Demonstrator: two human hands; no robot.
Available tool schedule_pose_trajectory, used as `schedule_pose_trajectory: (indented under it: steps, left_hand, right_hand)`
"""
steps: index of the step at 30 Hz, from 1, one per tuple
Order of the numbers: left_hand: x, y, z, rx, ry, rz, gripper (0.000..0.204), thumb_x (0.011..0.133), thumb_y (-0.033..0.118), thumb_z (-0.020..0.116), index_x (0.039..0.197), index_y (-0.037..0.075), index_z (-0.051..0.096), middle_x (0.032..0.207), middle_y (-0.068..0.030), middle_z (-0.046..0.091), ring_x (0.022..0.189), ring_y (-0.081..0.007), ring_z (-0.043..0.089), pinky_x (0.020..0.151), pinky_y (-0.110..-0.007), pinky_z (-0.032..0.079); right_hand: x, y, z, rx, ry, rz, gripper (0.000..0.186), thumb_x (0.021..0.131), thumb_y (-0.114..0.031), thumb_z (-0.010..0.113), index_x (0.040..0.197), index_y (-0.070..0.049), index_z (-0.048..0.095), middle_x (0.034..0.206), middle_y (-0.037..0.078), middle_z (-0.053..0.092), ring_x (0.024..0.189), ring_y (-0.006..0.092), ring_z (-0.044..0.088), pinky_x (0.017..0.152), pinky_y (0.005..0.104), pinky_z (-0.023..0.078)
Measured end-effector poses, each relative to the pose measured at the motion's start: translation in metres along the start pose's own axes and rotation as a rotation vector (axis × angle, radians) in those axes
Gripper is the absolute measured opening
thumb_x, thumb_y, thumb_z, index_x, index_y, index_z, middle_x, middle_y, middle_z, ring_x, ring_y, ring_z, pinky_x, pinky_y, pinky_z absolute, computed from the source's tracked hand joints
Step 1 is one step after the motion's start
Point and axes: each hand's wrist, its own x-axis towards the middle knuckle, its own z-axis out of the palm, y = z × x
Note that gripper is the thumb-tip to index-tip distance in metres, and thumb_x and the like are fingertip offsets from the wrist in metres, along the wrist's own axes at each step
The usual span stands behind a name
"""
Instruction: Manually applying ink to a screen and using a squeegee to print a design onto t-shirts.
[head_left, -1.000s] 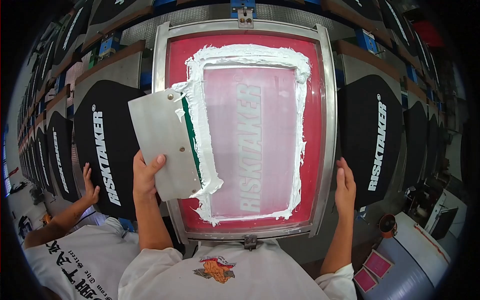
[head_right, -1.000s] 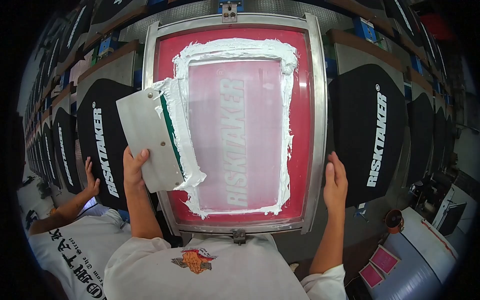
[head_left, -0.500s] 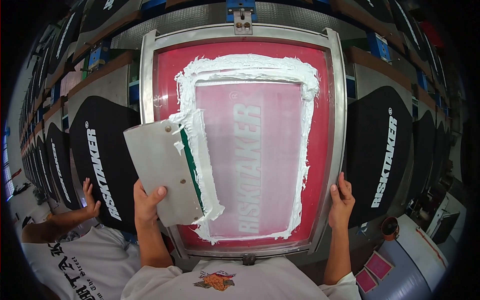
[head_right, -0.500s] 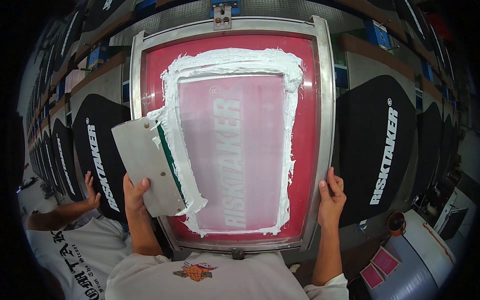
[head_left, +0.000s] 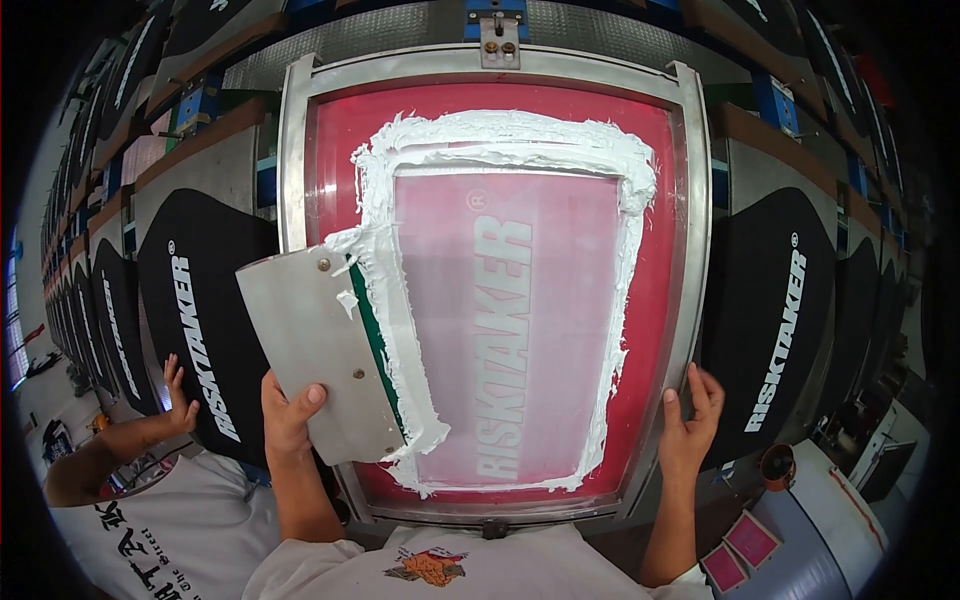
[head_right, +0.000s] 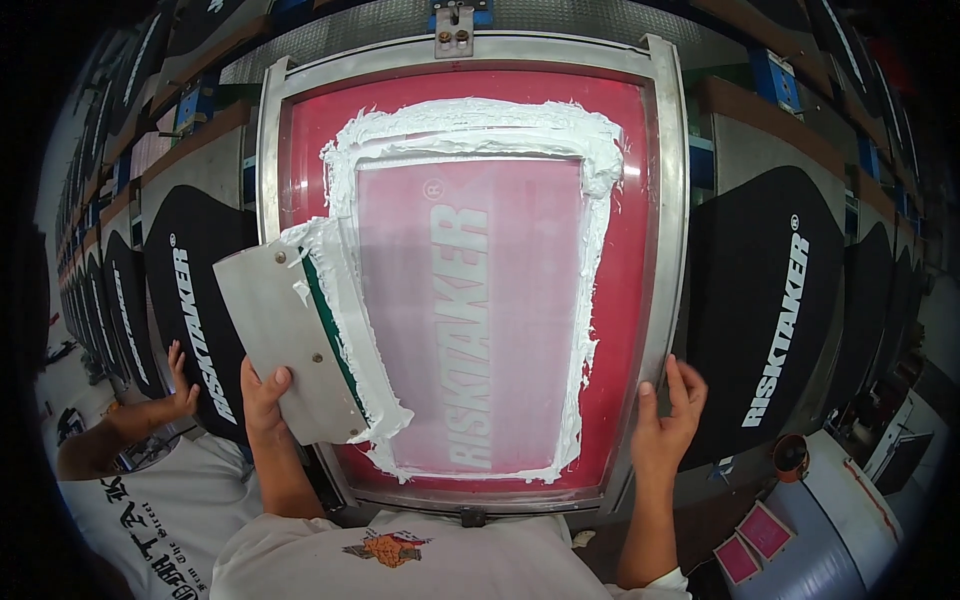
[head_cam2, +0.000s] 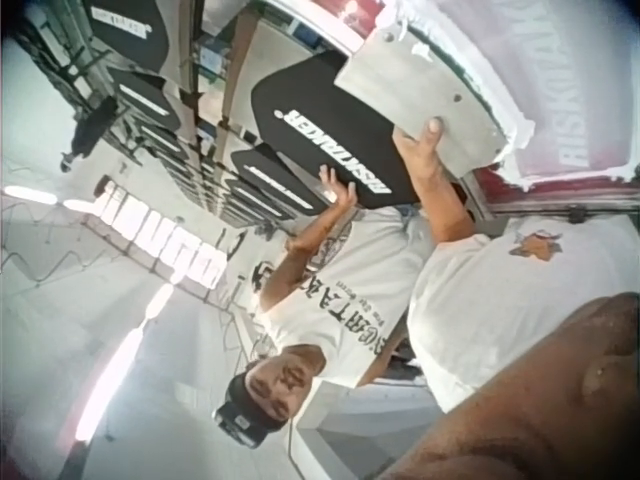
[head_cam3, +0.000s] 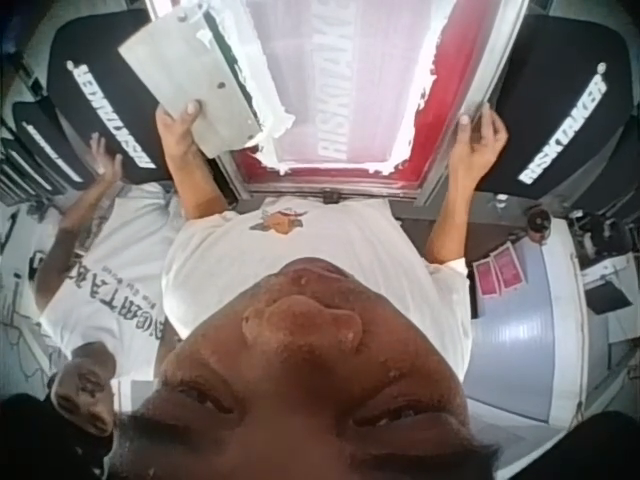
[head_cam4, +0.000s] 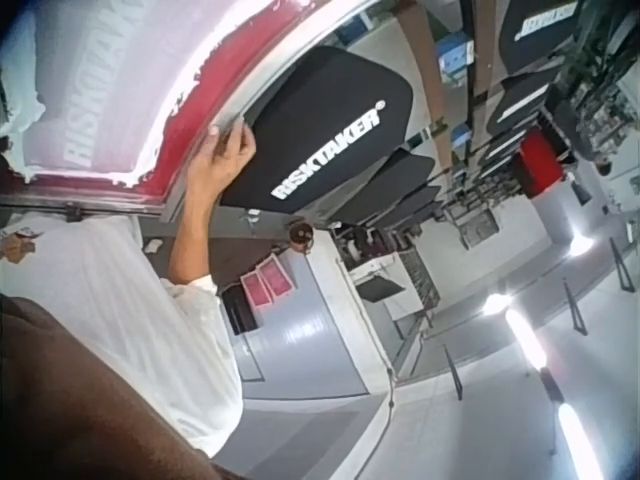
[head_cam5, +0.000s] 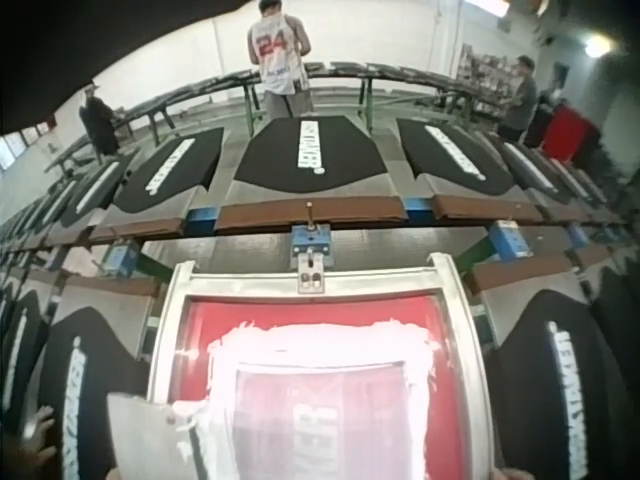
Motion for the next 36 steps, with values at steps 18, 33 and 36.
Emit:
schedule_pose_trajectory:
  steps: [18,33,36]
  left_hand:
    - [-0.001,-0.004,-0.004,-0.027,0.007,0.017,0.061,0.066,0.030,0.081,0.109,-0.005,0.055,0.095,-0.0107,0.064,0.082,-0.0179,0.062,0.075,-0.029,0.049]
    - [-0.001,-0.003,-0.002,-0.012,0.006,0.014,0.059,0.066,0.030,0.081,0.107,-0.004,0.056,0.095,-0.0103,0.064,0.081,-0.0176,0.062,0.075,-0.029,0.049]
    - [-0.002,-0.006,-0.005,-0.013,0.011,0.017,0.059,0.065,0.030,0.081,0.107,-0.004,0.056,0.094,-0.0101,0.064,0.081,-0.0174,0.062,0.075,-0.029,0.049]
  right_hand:
    - [0.098,-0.140,0.090,-0.465,-0.364,-0.983,0.033,0.078,-0.009,0.059,0.111,-0.013,0.059,0.127,0.002,0.052,0.118,0.0247,0.043,0.108,0.0519,0.017]
    - [0.095,-0.136,0.092,-0.514,-0.383,-1.001,0.038,0.080,-0.016,0.056,0.117,-0.017,0.061,0.134,0.001,0.048,0.114,0.0201,0.046,0.108,0.0592,0.012]
    - [0.094,-0.137,0.092,-0.528,-0.373,-0.998,0.038,0.080,-0.017,0.056,0.117,-0.018,0.062,0.133,0.001,0.048,0.114,0.0197,0.046,0.108,0.0596,0.012]
